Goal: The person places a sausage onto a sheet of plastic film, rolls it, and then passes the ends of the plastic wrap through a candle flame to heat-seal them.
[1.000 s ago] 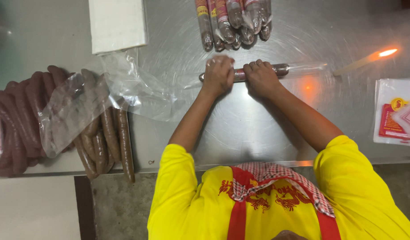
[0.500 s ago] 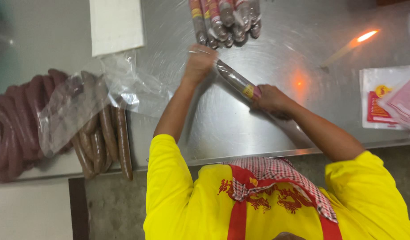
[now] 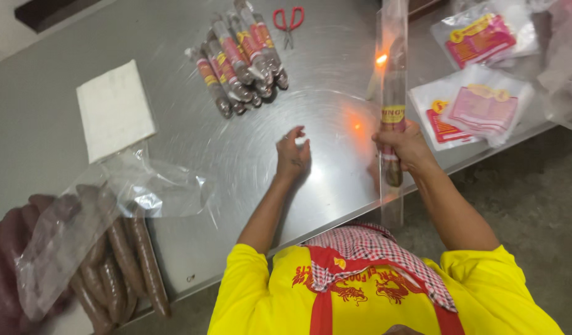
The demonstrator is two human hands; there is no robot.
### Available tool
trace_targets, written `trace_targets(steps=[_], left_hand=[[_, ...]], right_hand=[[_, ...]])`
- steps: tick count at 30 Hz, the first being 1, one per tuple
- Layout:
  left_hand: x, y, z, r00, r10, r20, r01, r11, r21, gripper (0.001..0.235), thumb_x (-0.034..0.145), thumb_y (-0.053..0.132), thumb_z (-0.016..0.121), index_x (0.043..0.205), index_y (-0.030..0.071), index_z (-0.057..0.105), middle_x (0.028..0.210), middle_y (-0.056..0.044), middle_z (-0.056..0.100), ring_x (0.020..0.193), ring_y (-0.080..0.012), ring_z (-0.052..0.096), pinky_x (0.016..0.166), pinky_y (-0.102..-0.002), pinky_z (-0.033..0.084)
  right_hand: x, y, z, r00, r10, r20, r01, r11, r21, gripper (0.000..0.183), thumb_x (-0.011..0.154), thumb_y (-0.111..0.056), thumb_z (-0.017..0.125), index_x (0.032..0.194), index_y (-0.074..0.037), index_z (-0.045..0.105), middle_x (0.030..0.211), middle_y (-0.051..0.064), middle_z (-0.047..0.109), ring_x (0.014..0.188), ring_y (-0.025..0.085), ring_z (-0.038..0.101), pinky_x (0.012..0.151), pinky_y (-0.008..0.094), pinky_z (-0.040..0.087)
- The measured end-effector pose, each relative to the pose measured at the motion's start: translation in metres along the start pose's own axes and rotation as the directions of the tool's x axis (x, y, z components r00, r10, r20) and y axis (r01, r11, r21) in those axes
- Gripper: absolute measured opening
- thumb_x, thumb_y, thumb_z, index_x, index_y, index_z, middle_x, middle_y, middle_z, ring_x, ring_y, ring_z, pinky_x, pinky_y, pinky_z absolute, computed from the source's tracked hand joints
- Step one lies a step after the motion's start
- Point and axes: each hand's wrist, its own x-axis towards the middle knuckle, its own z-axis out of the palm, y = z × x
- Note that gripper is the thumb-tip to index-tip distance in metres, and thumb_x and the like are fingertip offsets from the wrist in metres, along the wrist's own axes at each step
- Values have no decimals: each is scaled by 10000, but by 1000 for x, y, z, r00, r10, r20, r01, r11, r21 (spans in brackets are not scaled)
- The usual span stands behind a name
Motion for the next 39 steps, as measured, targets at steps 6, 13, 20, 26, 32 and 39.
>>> trace_targets(steps=[6,13,20,26,32,39], left_hand=[[-8,35,33,981,-88,175,126,967,-222,272,941,108,655,1196,14,656,1018,-154,725,879,-269,732,733,-359,605],[-6,29,39,978,-123,169,159,963,-219,230,957,132,663,1160,26,688,961,-126,744,884,-224,722,732,-333,603],[-4,34,22,959,-232,163,266,936,-232,230,988,153,623,1169,28,691,1052,-132,735,941,-210,700,793,-332,583],[11,22,39,962,-242,126,271,897,-350,217,1029,89,540,1175,2,676,1086,-146,724,999,-202,699,869,-335,561],[42,53,85,988,56,143,17,887,-462,348,1046,89,495,1362,15,620,1245,-176,727,1166,-281,718,1030,-363,562],[43,112,135,910,138,391,48,901,-431,629,1116,442,466,1479,-61,365,1301,-329,587,1251,-446,600,1065,-427,474]], right_hand=[[40,-2,-20,970,44,-240,-43,999,11,177,782,-31,768,891,-53,630,739,35,624,602,138,595,511,329,502],[85,-20,-11,965,-3,-262,2,1000,-5,174,760,10,756,878,-42,639,741,49,633,593,138,613,513,317,497],[130,-37,-8,962,-63,-266,73,997,30,216,740,40,758,901,-64,657,760,16,648,607,119,618,537,294,504],[108,-20,-4,958,-22,-287,7,999,-51,184,750,14,753,907,-43,677,770,27,662,629,134,633,547,307,504],[53,3,-2,967,-32,-253,20,999,-48,193,779,-14,756,921,-25,626,749,49,639,608,145,613,528,305,502],[16,30,-9,934,-179,-310,181,983,-25,298,1063,-299,506,984,-60,665,841,5,690,710,68,634,614,256,538]])
